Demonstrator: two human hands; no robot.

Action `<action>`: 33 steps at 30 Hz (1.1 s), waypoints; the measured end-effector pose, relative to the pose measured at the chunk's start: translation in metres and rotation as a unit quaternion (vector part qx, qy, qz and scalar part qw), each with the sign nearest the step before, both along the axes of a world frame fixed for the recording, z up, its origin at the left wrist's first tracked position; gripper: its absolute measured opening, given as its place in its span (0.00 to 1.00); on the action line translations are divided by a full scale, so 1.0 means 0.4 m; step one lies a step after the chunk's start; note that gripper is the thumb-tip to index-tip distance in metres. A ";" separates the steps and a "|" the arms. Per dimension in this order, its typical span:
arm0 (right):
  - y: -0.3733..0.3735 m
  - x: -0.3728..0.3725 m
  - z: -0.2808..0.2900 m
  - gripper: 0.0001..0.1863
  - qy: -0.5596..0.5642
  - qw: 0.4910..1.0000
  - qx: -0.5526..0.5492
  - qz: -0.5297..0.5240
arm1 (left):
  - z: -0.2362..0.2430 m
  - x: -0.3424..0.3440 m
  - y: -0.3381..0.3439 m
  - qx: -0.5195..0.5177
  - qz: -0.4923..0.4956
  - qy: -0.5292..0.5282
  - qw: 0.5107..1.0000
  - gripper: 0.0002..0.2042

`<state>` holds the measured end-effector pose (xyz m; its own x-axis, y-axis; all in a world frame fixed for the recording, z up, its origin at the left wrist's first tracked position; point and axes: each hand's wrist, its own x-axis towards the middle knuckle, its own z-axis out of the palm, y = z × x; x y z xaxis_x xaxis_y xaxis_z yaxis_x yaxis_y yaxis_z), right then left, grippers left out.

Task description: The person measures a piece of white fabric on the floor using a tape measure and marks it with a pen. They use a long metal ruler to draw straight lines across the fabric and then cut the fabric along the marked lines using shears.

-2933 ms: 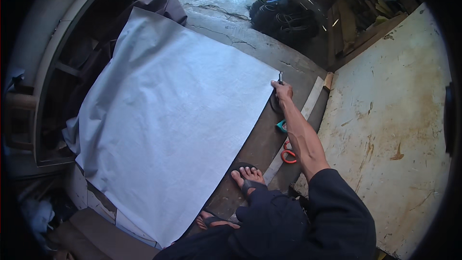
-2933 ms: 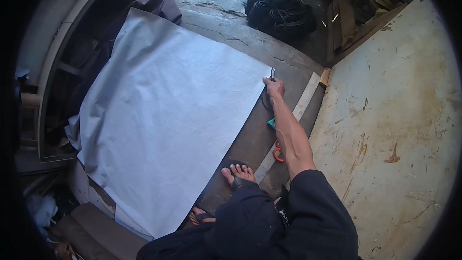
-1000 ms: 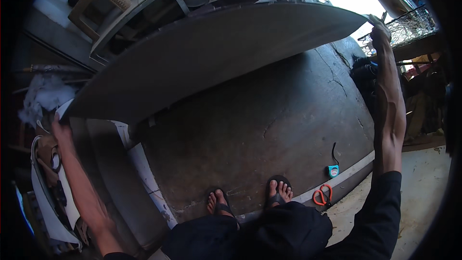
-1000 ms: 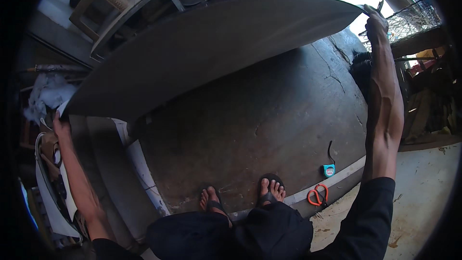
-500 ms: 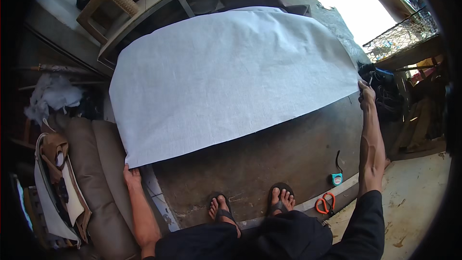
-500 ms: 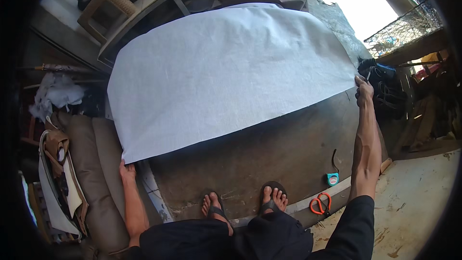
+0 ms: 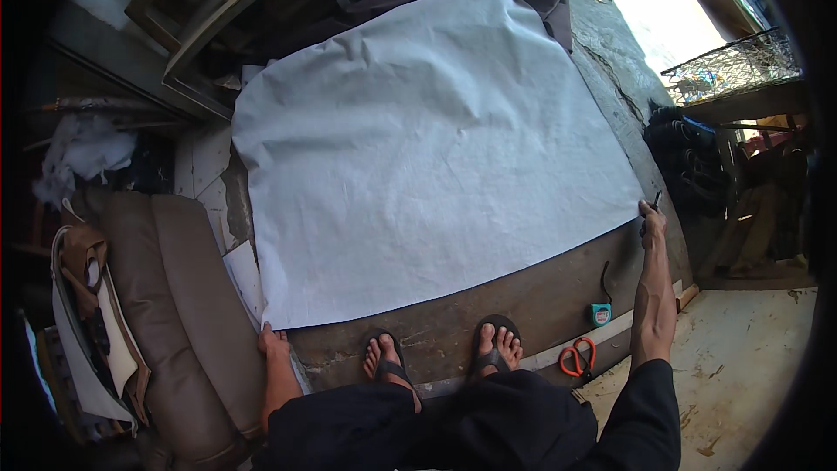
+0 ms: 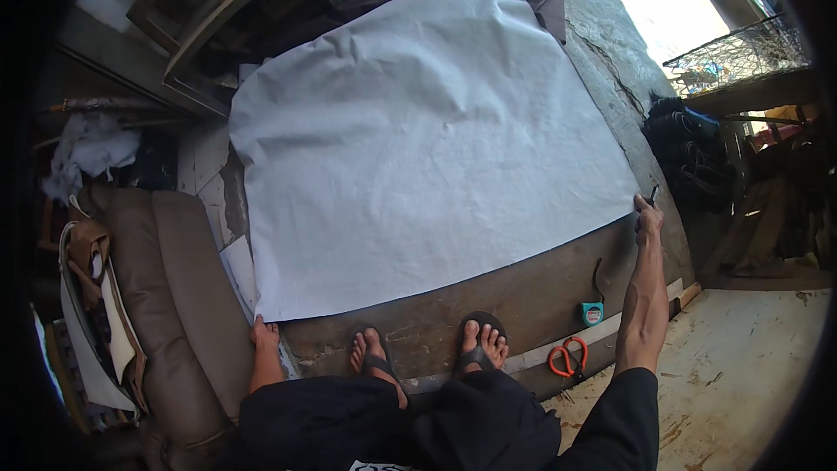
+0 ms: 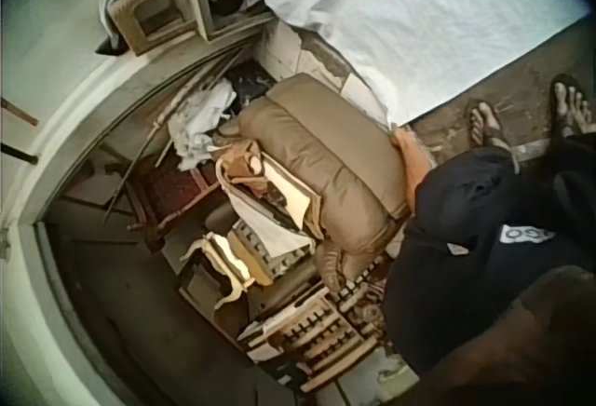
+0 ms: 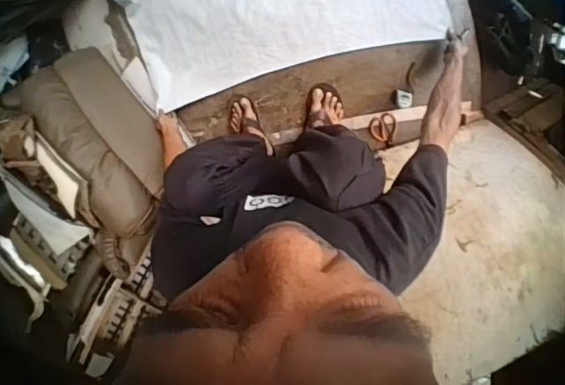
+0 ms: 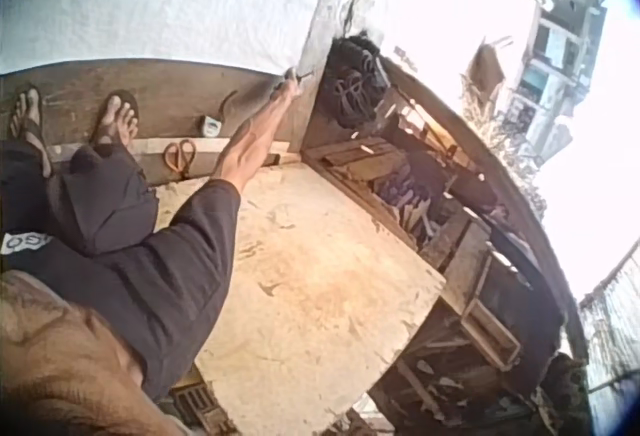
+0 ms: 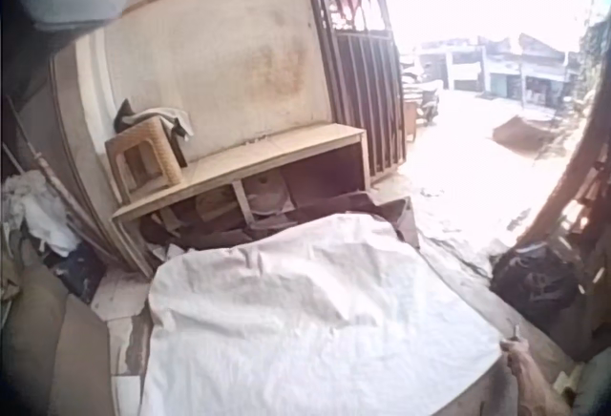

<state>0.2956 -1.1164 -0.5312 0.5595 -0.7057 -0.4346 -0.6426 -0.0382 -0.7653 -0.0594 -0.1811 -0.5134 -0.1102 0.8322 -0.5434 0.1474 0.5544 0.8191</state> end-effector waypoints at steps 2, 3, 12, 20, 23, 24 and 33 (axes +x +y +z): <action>-0.023 -0.010 0.000 0.15 0.014 1.000 -0.019 0.005 | -0.024 -0.017 -0.039 -0.005 0.013 0.016 1.000 0.14; -0.052 -0.015 0.007 0.16 0.009 1.000 -0.025 -0.001 | -0.053 -0.013 -0.084 -0.029 0.024 0.000 0.999 0.13; 0.015 -0.078 -0.002 0.14 -0.005 0.987 0.161 0.000 | -0.095 -0.079 -0.233 -0.181 -0.023 -0.156 0.971 0.13; 0.131 -0.083 -0.058 0.17 -0.054 0.998 0.033 -0.028 | -0.118 -0.053 -0.152 -0.154 -0.061 -0.070 0.984 0.11; 0.137 -0.096 -0.052 0.18 -0.027 0.998 0.025 -0.043 | -0.123 -0.057 -0.175 -0.153 -0.052 -0.050 0.986 0.11; 0.140 -0.099 -0.044 0.18 -0.031 0.998 0.026 -0.047 | -0.122 -0.047 -0.178 -0.159 -0.046 -0.062 0.984 0.12; 0.295 -0.161 0.003 0.12 -0.024 1.000 -0.003 0.014 | -0.042 -0.052 -0.207 -0.213 -0.204 0.036 0.955 0.16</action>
